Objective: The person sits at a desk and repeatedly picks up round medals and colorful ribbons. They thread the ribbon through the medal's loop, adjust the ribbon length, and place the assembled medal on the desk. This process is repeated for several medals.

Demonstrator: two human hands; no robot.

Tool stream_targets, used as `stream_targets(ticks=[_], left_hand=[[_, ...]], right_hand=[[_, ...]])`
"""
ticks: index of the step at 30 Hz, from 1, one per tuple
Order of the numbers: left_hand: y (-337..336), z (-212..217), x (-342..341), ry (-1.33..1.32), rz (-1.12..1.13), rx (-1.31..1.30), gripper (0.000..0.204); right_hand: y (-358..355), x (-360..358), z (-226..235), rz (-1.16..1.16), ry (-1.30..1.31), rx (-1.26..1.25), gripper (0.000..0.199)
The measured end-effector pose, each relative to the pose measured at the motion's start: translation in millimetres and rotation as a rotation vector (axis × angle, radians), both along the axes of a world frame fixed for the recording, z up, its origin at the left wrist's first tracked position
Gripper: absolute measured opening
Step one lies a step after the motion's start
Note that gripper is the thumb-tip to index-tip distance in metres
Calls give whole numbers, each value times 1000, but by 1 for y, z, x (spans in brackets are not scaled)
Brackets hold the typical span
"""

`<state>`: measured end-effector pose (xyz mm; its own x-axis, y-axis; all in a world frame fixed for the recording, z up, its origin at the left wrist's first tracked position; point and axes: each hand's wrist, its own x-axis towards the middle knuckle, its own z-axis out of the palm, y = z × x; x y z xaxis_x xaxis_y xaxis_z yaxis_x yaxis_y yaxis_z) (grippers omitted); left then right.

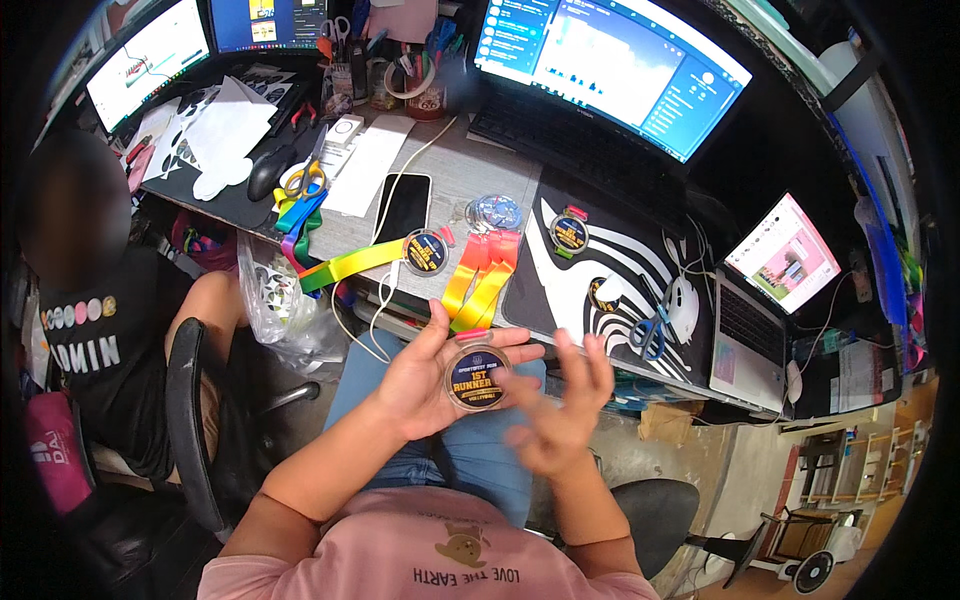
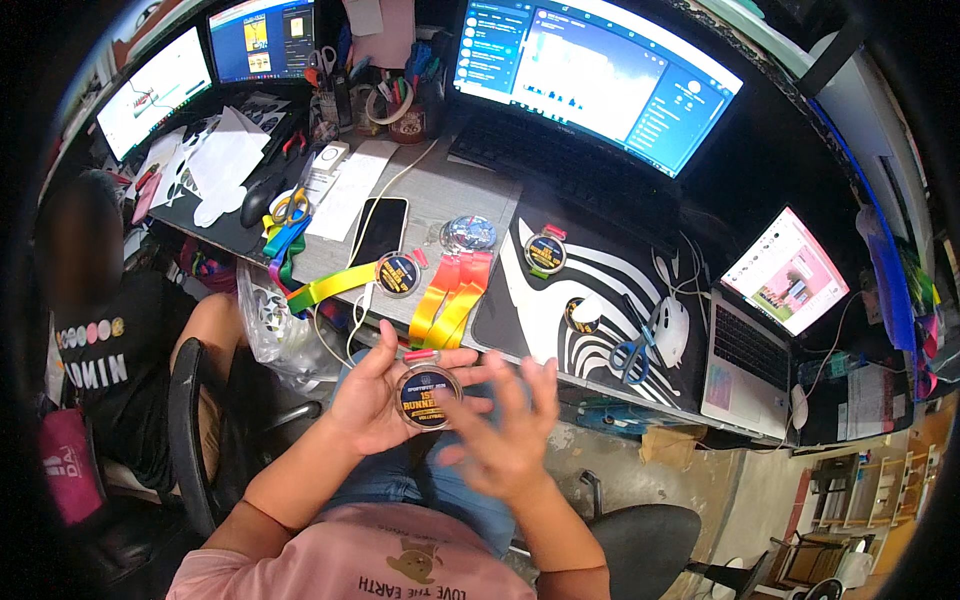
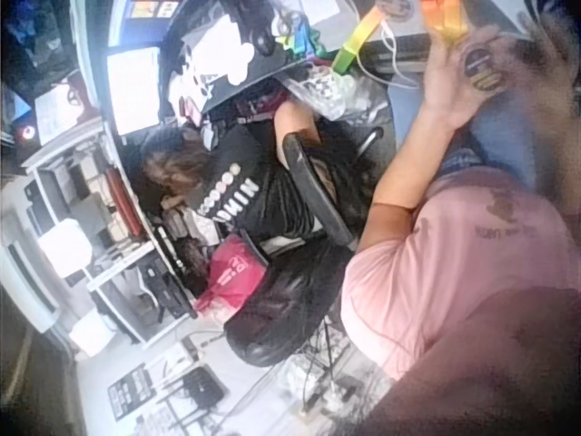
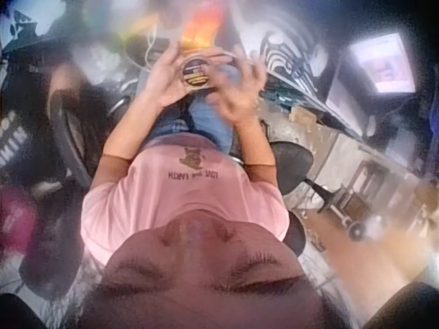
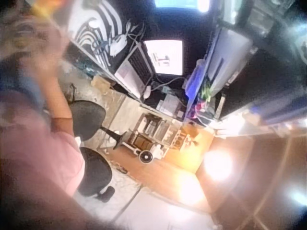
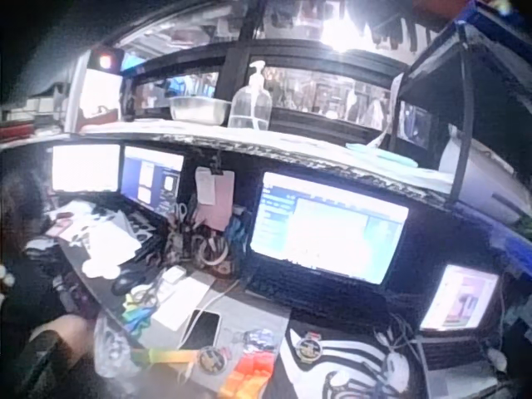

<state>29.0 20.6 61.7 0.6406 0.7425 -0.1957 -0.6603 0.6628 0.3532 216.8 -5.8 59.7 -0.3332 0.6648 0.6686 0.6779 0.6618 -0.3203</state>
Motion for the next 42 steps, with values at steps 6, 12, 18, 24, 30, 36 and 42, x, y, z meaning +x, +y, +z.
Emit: stream_targets(ticks=[6, 12, 18, 24, 30, 36, 42], left_hand=[[-4, 7, 3, 115, 59, -25, 91], [-3, 8, 2, -31, 17, -26, 91], [-2, -1, 1, -7, 4, 33, 92], [-3, 7, 2, 65, -3, 27, 89], [-5, 4, 6, 113, -6, 51, 87], [-4, -3, 7, 76, -1, -8, 82], [-5, 5, 6, -25, 59, -4, 71]], right_hand=[[-1, -19, -5, 3, -117, -39, 52], [-14, -14, -13, 66, -141, -5, 48], [-13, 10, -12, 39, -142, 41, 42], [-7, 17, -2, -84, -147, 37, 45], [-3, -6, 0, -70, -179, -41, 50], [-10, -7, -14, 125, -206, 50, 44], [-12, 3, -15, 78, 10, 107, 27]])
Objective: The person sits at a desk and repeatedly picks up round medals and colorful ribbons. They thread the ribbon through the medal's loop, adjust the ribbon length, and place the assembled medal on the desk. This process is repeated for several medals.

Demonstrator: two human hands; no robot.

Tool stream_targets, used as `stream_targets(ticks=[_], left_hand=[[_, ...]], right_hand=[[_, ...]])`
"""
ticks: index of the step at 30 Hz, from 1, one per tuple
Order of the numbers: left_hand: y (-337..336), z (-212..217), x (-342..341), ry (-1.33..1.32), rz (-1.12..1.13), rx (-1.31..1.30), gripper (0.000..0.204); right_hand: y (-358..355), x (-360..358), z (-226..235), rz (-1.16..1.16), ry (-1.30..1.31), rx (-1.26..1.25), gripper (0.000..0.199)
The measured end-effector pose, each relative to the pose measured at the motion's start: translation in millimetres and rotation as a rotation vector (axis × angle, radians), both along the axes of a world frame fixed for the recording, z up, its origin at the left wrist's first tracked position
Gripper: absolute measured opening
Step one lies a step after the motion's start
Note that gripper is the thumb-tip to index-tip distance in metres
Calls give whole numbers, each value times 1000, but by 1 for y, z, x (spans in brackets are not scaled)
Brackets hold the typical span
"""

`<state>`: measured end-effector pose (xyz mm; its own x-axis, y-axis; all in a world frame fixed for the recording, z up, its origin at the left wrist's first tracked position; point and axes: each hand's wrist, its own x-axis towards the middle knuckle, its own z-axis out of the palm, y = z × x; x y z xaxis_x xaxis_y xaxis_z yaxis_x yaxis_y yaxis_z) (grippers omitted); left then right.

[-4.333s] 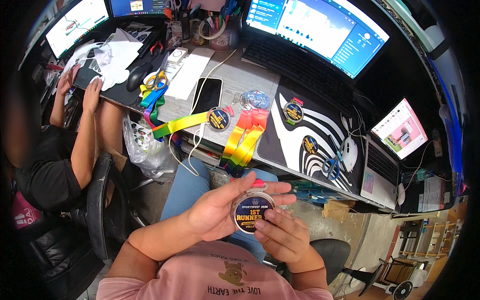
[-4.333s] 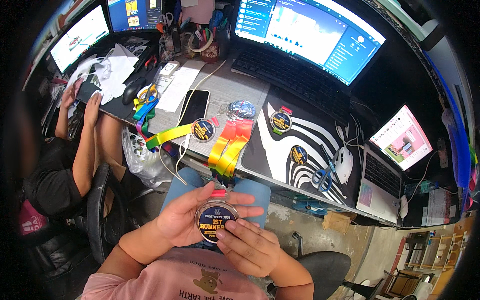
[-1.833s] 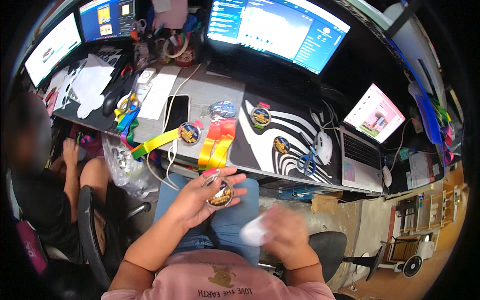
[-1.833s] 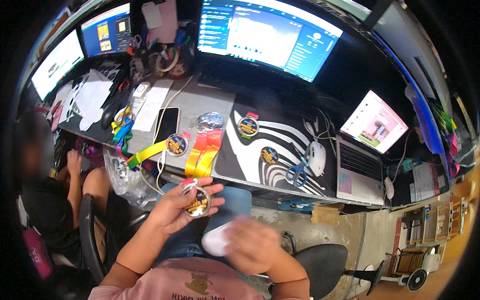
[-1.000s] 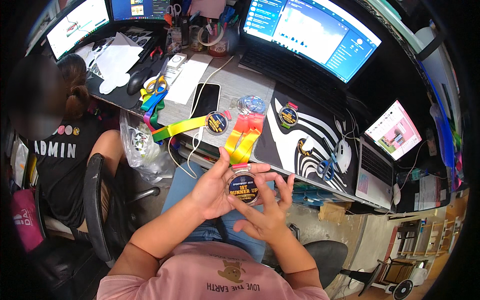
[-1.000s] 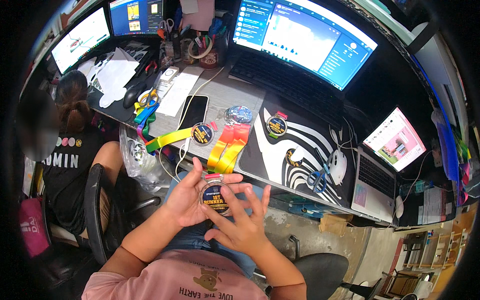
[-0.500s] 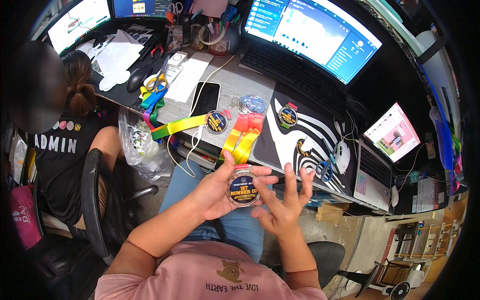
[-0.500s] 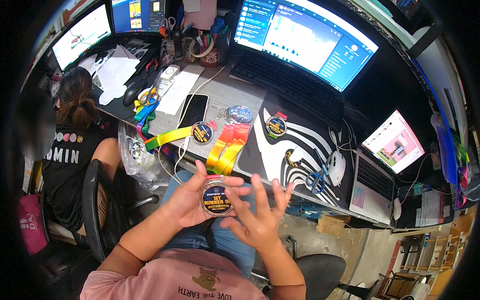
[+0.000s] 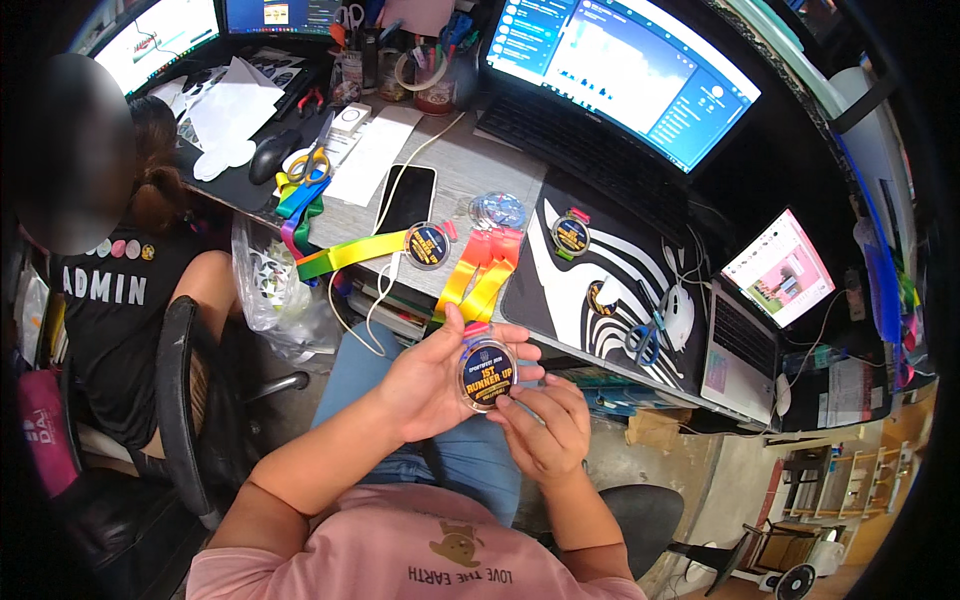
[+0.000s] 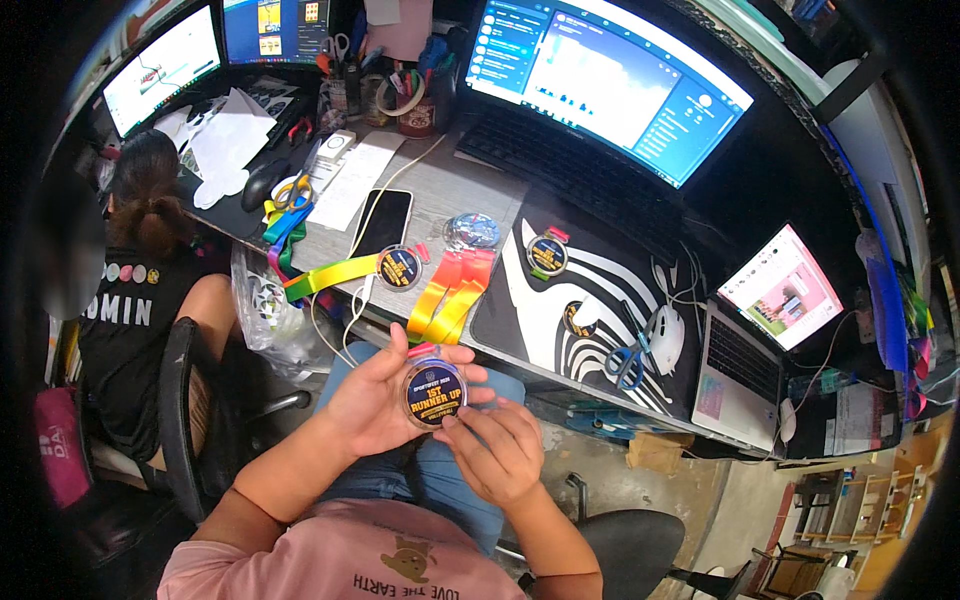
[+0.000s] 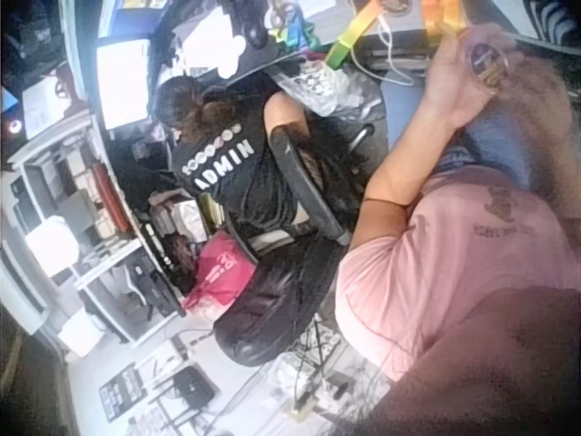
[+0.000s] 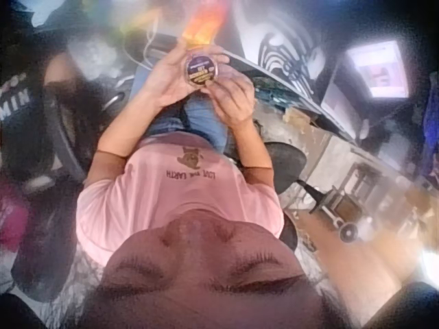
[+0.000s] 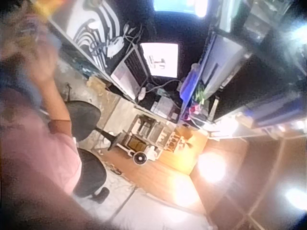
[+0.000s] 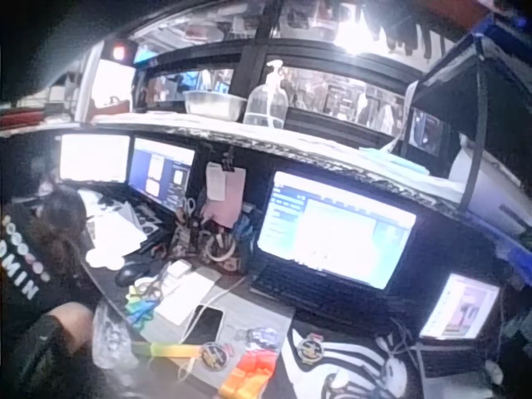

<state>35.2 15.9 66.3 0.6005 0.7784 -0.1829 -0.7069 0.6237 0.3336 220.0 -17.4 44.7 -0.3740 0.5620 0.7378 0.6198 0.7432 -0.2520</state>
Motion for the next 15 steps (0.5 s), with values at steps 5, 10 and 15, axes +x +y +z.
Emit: stream_targets(ticks=[5, 10, 15], left_hand=[[-3, -2, 1, 160, 52, 31, 52], [-7, 4, -1, 364, 106, 90, 29], [-9, 4, -1, 397, 136, 77, 27]], right_hand=[[-1, -5, -5, -12, 429, -228, 14], [-7, -15, -8, 120, 1281, -796, 11], [-6, -13, -4, 156, 1400, -923, 11]])
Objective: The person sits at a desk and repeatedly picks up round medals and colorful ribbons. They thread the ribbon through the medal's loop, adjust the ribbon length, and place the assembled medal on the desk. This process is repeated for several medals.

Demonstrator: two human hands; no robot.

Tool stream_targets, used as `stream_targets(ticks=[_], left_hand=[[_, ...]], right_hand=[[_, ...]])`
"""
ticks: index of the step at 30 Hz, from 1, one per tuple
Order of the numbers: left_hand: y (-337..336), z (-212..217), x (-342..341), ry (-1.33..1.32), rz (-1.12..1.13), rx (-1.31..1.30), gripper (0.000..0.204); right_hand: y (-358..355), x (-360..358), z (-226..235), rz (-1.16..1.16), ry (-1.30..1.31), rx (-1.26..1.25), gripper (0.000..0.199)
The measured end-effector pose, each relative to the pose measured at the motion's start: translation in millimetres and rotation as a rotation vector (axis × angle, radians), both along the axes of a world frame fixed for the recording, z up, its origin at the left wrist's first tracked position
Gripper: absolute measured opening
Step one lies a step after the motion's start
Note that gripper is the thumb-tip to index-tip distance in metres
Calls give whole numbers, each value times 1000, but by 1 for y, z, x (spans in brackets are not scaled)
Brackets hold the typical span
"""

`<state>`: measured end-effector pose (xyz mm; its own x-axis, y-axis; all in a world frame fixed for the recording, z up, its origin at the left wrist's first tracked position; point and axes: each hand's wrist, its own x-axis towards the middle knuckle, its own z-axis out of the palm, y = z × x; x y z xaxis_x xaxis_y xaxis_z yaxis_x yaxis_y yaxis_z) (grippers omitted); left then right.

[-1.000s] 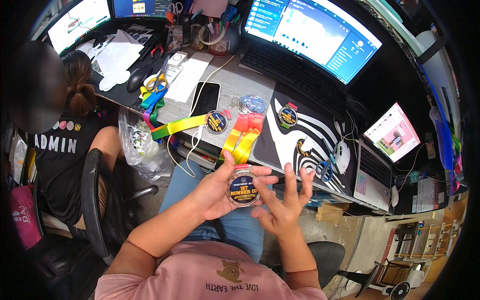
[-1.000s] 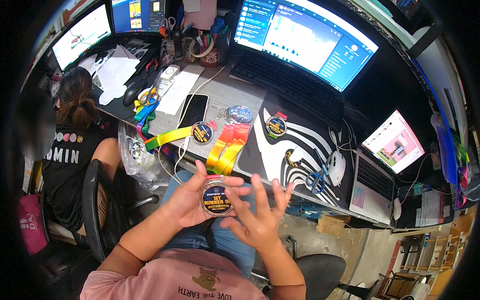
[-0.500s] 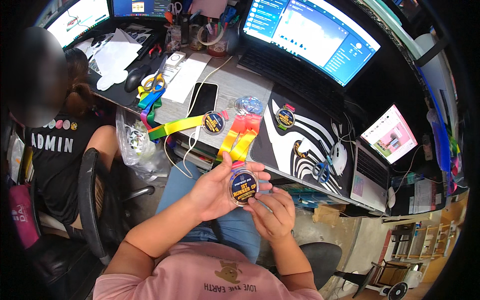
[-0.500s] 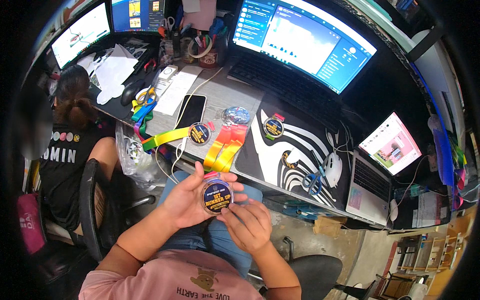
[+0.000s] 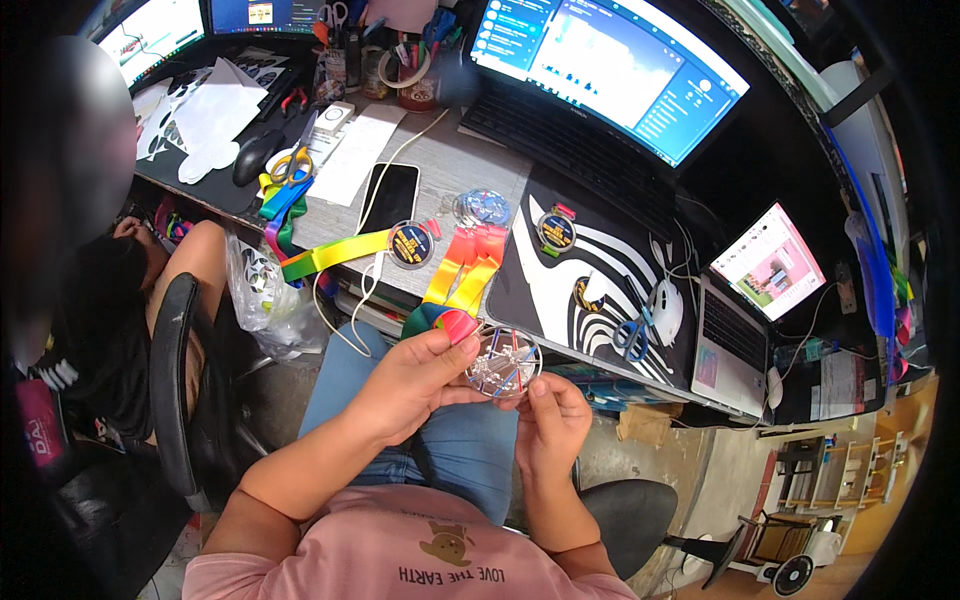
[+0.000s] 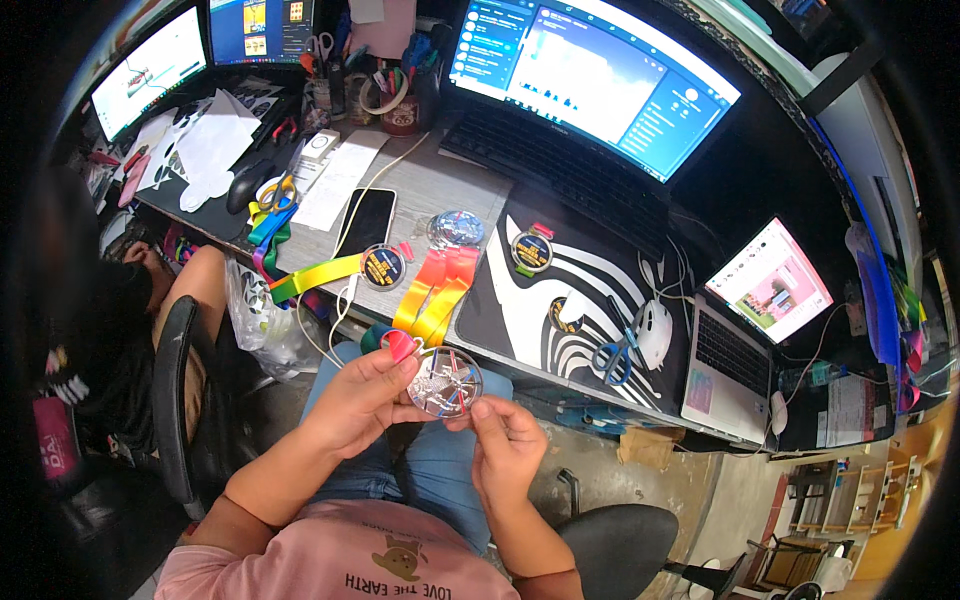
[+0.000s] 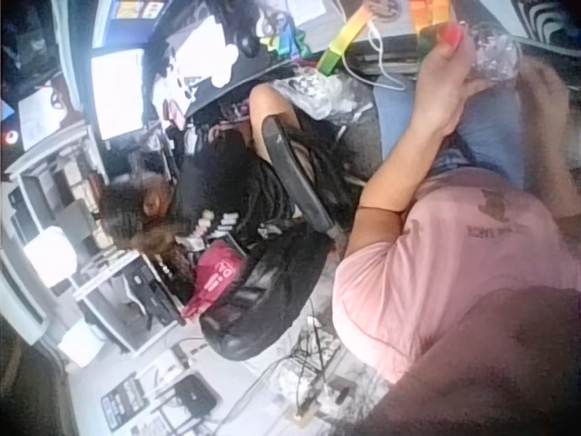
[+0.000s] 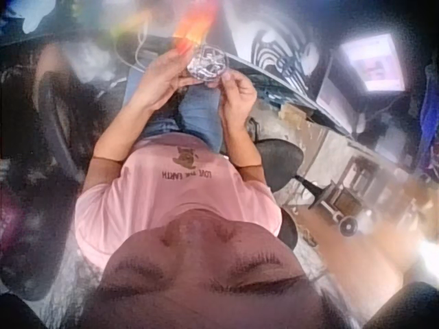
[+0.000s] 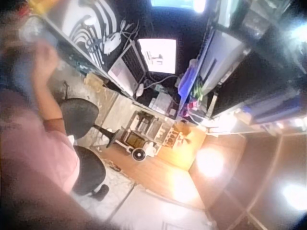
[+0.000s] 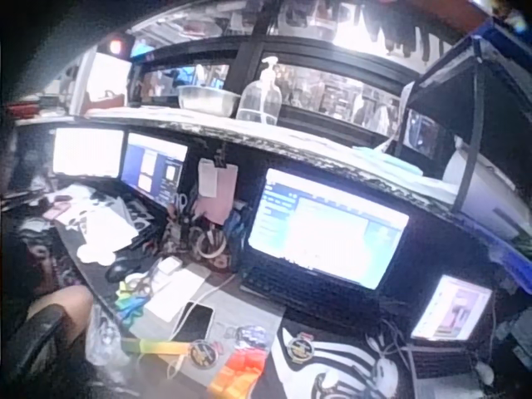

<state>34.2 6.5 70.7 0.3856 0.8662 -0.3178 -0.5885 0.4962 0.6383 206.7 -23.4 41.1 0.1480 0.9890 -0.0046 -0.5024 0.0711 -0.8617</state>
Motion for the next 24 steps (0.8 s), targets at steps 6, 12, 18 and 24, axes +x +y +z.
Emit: stream_targets(ticks=[6, 12, 18, 24], left_hand=[[1, 1, 0, 36, 3, 7, 30], [1, -4, 1, 86, 6, 54, 30], [0, -9, 2, 93, -19, 66, 29], [1, -11, 4, 134, -14, 78, 25]], right_hand=[[1, 2, -3, 19, 10, 16, 10], [7, 2, 6, 32, -101, 142, 27], [15, 4, 9, 125, -144, 138, 34], [15, 10, 8, 283, 188, -95, 30]])
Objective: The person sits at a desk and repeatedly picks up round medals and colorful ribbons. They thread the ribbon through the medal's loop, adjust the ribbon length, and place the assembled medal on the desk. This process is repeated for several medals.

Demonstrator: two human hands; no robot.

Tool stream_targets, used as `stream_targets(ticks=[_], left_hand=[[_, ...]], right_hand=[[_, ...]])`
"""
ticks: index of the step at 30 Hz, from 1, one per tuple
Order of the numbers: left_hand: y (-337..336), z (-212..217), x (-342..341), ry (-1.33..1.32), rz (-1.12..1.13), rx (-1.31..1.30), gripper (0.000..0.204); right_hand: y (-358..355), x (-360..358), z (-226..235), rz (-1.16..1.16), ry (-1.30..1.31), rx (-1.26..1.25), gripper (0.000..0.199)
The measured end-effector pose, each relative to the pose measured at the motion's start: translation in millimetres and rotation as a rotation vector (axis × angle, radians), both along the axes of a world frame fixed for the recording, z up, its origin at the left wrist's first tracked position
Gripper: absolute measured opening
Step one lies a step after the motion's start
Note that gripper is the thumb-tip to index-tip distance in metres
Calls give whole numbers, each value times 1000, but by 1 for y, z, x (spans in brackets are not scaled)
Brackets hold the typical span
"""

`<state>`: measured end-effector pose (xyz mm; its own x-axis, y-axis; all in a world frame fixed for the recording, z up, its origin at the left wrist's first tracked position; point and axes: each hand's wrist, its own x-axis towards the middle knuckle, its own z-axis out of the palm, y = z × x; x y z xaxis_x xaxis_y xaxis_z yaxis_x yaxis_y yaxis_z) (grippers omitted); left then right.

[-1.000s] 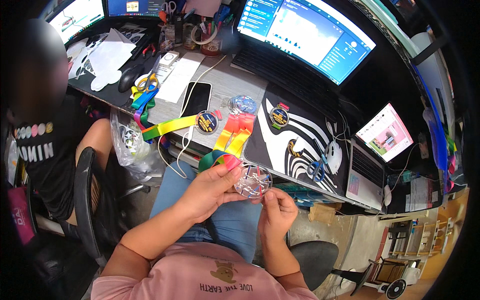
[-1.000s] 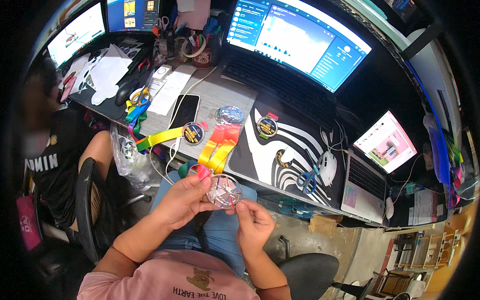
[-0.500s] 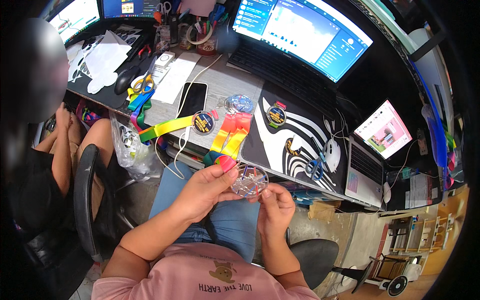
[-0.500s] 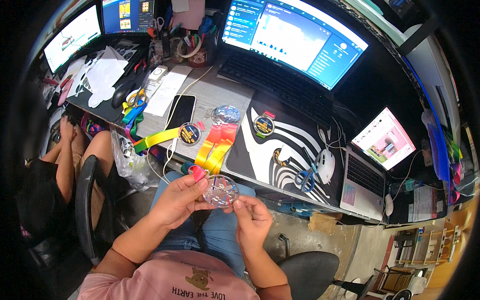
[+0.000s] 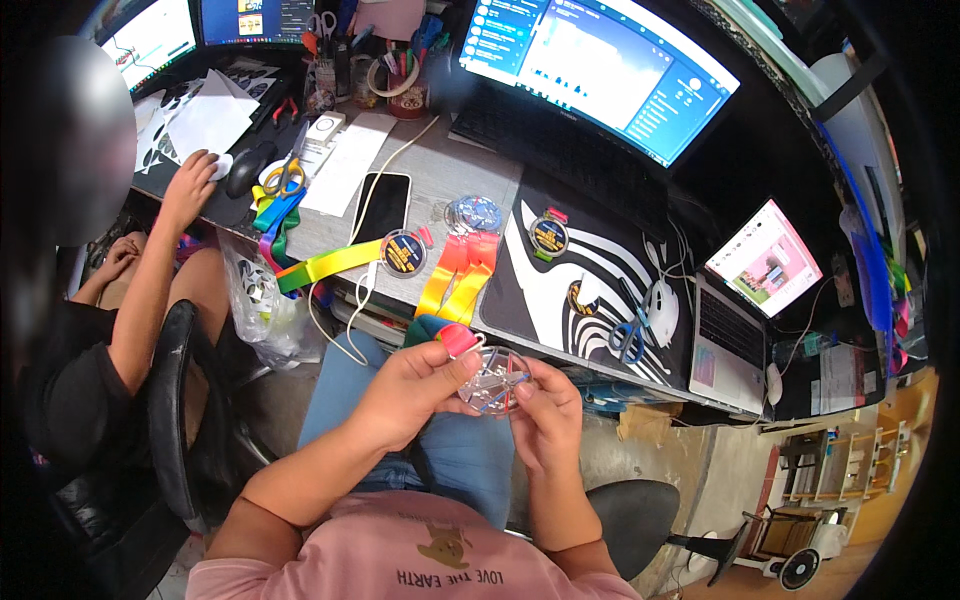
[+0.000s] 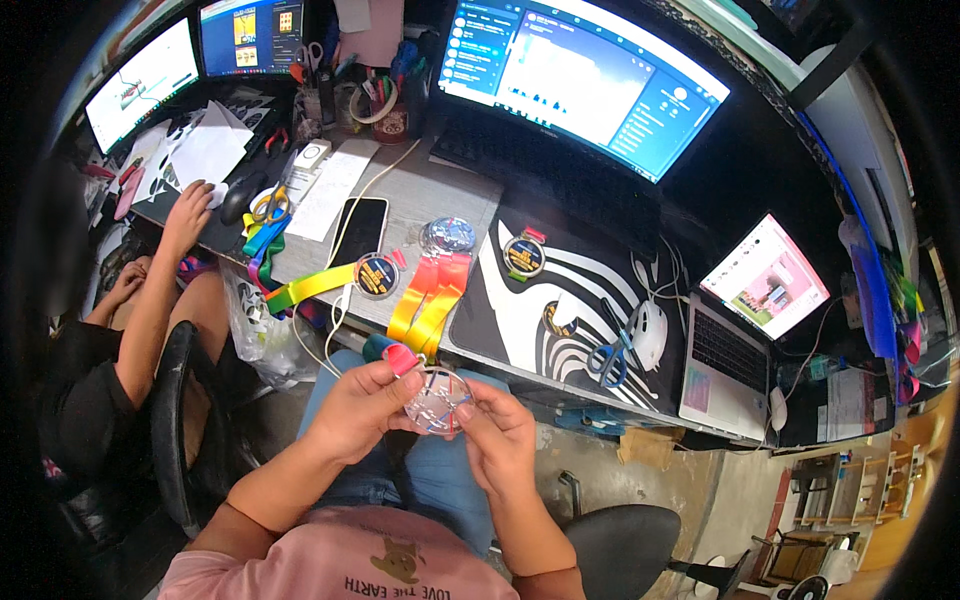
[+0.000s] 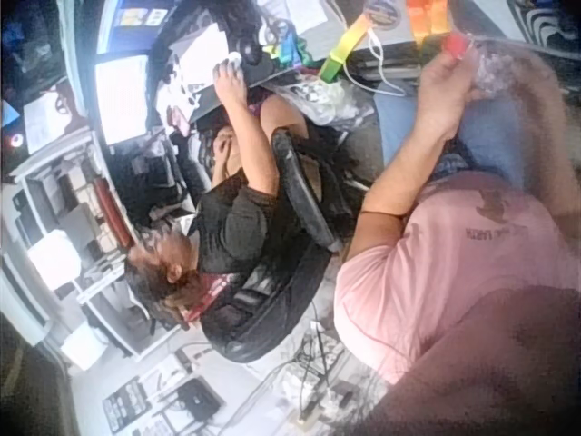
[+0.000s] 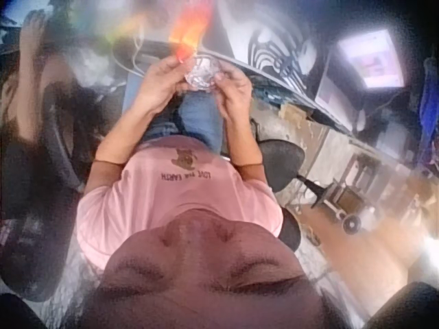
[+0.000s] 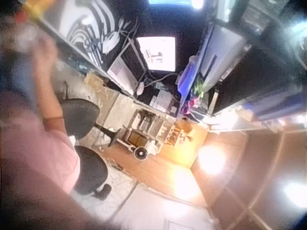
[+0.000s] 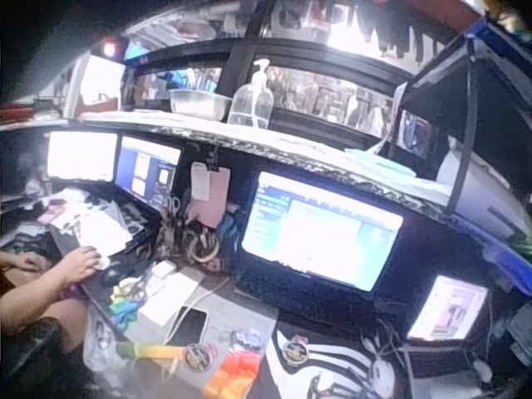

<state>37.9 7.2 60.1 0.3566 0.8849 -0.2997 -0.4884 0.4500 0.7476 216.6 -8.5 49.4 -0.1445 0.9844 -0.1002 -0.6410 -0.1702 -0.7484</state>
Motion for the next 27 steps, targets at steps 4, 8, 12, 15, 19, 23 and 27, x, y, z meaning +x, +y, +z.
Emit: stream_targets(ticks=[4, 8, 12, 15, 19, 23, 27], left_hand=[[0, -7, 2, 15, -30, 17, 25], [0, -30, 15, -60, -63, -88, 37], [-10, -26, 29, -320, 40, -240, 64], [-4, -24, 20, -400, 19, -219, 66], [-1, -25, 11, -108, -10, -144, 55], [-2, -13, 5, -63, -87, -19, 44], [4, -12, -13, -67, -439, 18, 56]], right_hand=[[-3, -2, -8, -285, -644, 405, 21], [-10, -10, -15, -409, -979, 487, 22], [-14, -17, -16, -353, -1455, 854, 29], [-14, -27, -9, -229, -1500, 919, 33], [-8, -18, 1, -393, -1474, 872, 30], [2, 10, -22, -342, -954, 356, 17], [7, 27, -27, 546, -321, 83, 71]])
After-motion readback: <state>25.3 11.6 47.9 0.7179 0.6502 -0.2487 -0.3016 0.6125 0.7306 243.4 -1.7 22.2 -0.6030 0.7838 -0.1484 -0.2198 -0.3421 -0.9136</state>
